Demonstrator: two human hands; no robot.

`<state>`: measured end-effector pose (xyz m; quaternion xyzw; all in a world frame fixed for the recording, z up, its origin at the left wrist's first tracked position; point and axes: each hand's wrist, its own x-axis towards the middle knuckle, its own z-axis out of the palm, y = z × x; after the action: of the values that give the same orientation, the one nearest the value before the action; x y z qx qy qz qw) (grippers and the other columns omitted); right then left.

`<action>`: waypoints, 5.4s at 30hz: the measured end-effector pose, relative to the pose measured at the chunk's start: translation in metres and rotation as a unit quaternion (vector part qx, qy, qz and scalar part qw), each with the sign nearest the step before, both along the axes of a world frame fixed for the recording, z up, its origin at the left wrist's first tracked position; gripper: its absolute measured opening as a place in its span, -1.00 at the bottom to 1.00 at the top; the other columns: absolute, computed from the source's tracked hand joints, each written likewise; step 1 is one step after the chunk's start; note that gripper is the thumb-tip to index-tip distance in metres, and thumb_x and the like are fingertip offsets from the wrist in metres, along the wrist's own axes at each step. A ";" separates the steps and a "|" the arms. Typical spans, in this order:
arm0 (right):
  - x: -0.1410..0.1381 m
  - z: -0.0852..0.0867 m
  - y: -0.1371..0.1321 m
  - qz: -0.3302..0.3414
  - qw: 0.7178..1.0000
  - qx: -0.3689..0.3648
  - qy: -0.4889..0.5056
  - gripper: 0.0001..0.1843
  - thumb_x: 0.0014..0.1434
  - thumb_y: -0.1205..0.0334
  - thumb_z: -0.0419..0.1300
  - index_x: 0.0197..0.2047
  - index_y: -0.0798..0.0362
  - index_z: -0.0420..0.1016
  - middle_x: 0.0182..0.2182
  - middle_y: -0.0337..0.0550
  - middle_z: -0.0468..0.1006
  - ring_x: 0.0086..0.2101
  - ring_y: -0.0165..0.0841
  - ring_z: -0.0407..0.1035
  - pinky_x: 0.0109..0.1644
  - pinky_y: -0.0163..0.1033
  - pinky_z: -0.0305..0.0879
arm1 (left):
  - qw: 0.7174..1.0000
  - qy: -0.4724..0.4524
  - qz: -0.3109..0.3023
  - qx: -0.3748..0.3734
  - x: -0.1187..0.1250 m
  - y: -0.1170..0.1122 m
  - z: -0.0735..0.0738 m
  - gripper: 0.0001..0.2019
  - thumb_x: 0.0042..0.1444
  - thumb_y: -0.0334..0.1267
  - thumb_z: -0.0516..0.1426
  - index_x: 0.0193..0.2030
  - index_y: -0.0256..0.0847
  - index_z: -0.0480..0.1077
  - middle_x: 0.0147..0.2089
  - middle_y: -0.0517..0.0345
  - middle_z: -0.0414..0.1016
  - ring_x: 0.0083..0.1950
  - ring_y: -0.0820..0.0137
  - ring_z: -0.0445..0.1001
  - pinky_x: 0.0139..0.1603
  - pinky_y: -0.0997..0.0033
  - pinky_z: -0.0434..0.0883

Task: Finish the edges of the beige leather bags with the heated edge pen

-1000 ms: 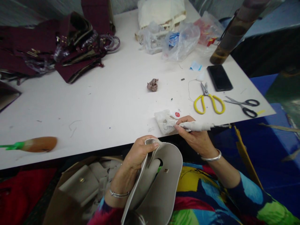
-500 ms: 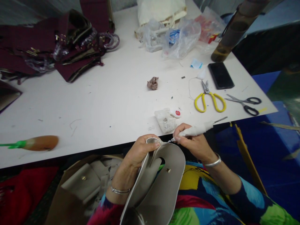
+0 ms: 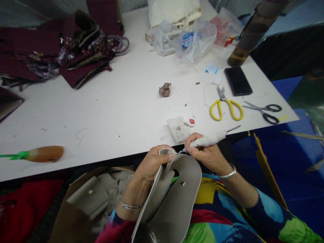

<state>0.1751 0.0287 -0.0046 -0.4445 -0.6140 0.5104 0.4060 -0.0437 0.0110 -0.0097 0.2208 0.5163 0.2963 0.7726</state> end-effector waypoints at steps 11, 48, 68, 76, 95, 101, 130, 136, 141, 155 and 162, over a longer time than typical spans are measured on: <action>0.000 -0.014 -0.005 0.057 0.993 0.105 -0.024 -0.95 0.33 0.31 0.24 -0.22 0.02 0.49 -0.34 -0.21 0.53 -0.31 -0.35 0.41 -0.18 -0.23 0.35 | 0.997 0.023 0.072 0.018 0.011 -0.009 0.010 -0.59 -0.23 -0.11 0.51 -0.34 -0.30 0.50 -0.50 0.22 0.44 -0.48 0.49 0.32 -0.39 0.49 0.25; 0.002 0.028 -0.092 -0.005 1.000 0.007 0.014 -0.69 0.19 0.08 0.44 -0.16 -0.02 0.42 -0.31 -0.26 0.53 -0.36 -0.38 0.37 -0.33 -0.34 0.28 | 0.909 0.267 -0.007 0.321 0.033 -0.078 0.067 -0.81 0.10 -0.29 0.36 -0.19 -0.15 0.47 -0.23 0.20 0.52 -0.20 0.35 0.46 -0.13 0.43 0.37; -0.005 0.031 -0.090 -0.001 0.983 0.176 -0.055 -0.90 0.41 0.27 0.22 -0.18 -0.02 0.36 -0.33 -0.27 0.49 -0.36 -0.41 0.36 -0.26 -0.31 0.21 | 0.876 0.275 0.155 0.364 -0.050 -0.099 0.097 -0.79 0.14 -0.30 0.34 -0.07 -0.08 0.63 -0.02 0.10 0.64 0.08 0.25 0.56 0.23 0.30 0.44; -0.013 0.012 -0.090 0.022 0.980 0.186 -0.060 -0.91 0.39 0.36 0.19 -0.16 -0.02 0.40 -0.30 -0.23 0.53 -0.32 -0.38 0.41 -0.20 -0.29 0.25 | 0.689 0.482 0.241 0.484 -0.041 -0.165 0.093 -0.82 0.24 -0.45 0.26 -0.17 -0.06 0.63 -0.14 0.19 0.64 -0.04 0.29 0.60 0.12 0.23 0.51; -0.015 0.002 -0.089 0.034 0.988 0.147 -0.043 -0.92 0.38 0.34 0.20 -0.21 0.00 0.41 -0.36 -0.32 0.47 -0.36 -0.44 0.36 -0.24 -0.37 0.19 | 0.579 0.588 -0.066 0.562 -0.017 -0.183 0.062 -0.85 0.34 -0.35 0.18 -0.01 -0.24 0.54 -0.14 -0.01 0.60 -0.20 0.33 0.65 -0.21 0.44 0.58; -0.010 0.007 -0.090 0.052 0.986 0.131 -0.087 -0.89 0.36 0.38 0.11 -0.18 0.01 0.42 -0.38 -0.29 0.46 -0.39 -0.41 0.33 -0.26 -0.34 0.16 | 0.609 0.560 -0.075 0.557 -0.010 -0.184 0.057 -0.89 0.34 -0.40 0.16 -0.16 -0.21 0.53 -0.14 0.01 0.57 -0.18 0.36 0.63 -0.15 0.47 0.58; -0.011 -0.015 -0.089 -0.062 0.981 0.157 -0.095 -0.91 0.18 0.39 0.21 -0.25 0.01 0.45 -0.47 -0.34 0.44 -0.50 -0.48 0.25 -0.37 -0.38 0.16 | 0.619 0.525 -0.032 0.583 -0.005 -0.189 0.046 -0.90 0.26 -0.46 0.22 -0.24 -0.20 0.51 -0.20 0.06 0.55 -0.22 0.39 0.59 -0.16 0.46 0.55; -0.012 -0.016 -0.090 -0.075 0.980 0.164 -0.087 -0.90 0.17 0.41 0.20 -0.26 0.02 0.45 -0.48 -0.36 0.44 -0.50 -0.49 0.25 -0.36 -0.39 0.17 | 0.623 0.522 -0.033 0.581 -0.006 -0.189 0.044 -0.90 0.25 -0.48 0.23 -0.23 -0.20 0.50 -0.17 0.07 0.54 -0.18 0.40 0.59 -0.10 0.47 0.54; -0.013 -0.019 -0.090 -0.079 0.978 0.172 -0.088 -0.91 0.17 0.40 0.20 -0.27 0.02 0.44 -0.47 -0.35 0.44 -0.49 -0.49 0.26 -0.35 -0.39 0.17 | 0.622 0.519 -0.032 0.585 -0.006 -0.190 0.044 -0.89 0.25 -0.48 0.23 -0.23 -0.19 0.50 -0.18 0.08 0.54 -0.19 0.41 0.59 -0.11 0.48 0.53; -0.012 -0.022 -0.090 -0.071 0.984 0.146 -0.076 -0.91 0.19 0.38 0.21 -0.24 0.00 0.45 -0.46 -0.35 0.44 -0.49 -0.47 0.31 -0.34 -0.40 0.23 | 0.626 0.514 -0.026 0.586 -0.005 -0.190 0.044 -0.89 0.24 -0.49 0.23 -0.23 -0.20 0.52 -0.17 0.07 0.55 -0.19 0.40 0.60 -0.12 0.48 0.54; -0.011 -0.017 -0.091 -0.065 0.986 0.134 -0.074 -0.94 0.25 0.35 0.20 -0.23 0.00 0.45 -0.44 -0.33 0.47 -0.47 -0.45 0.34 -0.33 -0.39 0.25 | 0.625 0.512 -0.026 0.589 -0.006 -0.189 0.043 -0.89 0.24 -0.49 0.24 -0.22 -0.20 0.51 -0.18 0.08 0.54 -0.20 0.40 0.59 -0.13 0.47 0.53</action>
<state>0.1644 -0.0623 -0.0215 -0.4620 -0.6749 0.3615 0.4477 -0.0493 -0.1784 0.0336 0.7579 0.5379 0.3565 0.0957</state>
